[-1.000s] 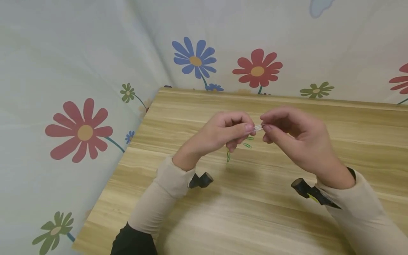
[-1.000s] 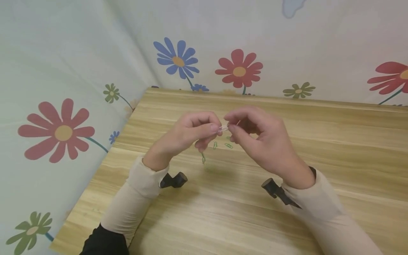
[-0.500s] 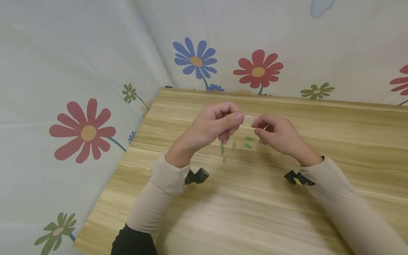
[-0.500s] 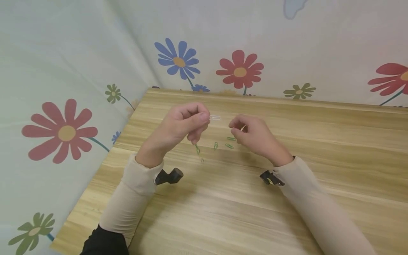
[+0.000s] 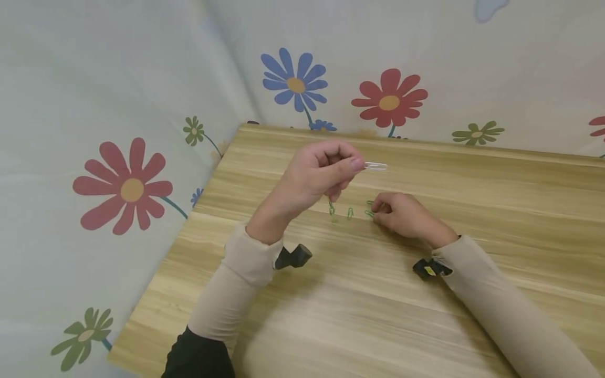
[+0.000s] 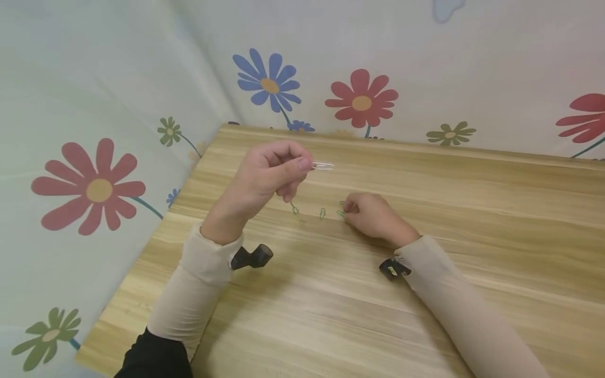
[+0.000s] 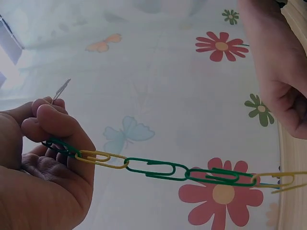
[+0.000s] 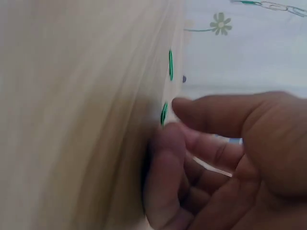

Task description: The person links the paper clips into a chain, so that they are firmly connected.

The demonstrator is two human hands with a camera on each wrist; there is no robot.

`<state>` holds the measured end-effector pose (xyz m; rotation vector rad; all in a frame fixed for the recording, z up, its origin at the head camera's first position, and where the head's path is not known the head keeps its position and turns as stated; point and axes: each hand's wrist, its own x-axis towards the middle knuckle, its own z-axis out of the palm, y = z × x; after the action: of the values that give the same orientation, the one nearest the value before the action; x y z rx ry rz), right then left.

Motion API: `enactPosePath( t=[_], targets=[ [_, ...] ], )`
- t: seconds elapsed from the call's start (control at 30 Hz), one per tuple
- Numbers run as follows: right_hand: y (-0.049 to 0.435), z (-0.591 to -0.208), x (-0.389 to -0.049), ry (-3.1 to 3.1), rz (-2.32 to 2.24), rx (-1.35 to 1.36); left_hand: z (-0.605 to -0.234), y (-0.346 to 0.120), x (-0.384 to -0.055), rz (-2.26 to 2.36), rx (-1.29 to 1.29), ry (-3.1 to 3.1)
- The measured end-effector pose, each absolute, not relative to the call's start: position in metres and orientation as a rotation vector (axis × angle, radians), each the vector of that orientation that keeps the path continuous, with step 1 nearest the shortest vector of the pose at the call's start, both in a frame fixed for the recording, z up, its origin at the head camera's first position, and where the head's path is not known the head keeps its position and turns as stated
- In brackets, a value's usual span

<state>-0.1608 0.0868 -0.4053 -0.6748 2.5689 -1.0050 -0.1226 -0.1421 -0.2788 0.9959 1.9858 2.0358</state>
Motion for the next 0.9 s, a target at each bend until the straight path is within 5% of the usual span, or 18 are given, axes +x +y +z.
enactPosePath(
  t=[0.9],
  targets=[
    [0.082,-0.409,-0.149,2.651,-0.63,-0.821,-0.285,-0.139,-0.118,1.986,1.09,2.064]
  ],
)
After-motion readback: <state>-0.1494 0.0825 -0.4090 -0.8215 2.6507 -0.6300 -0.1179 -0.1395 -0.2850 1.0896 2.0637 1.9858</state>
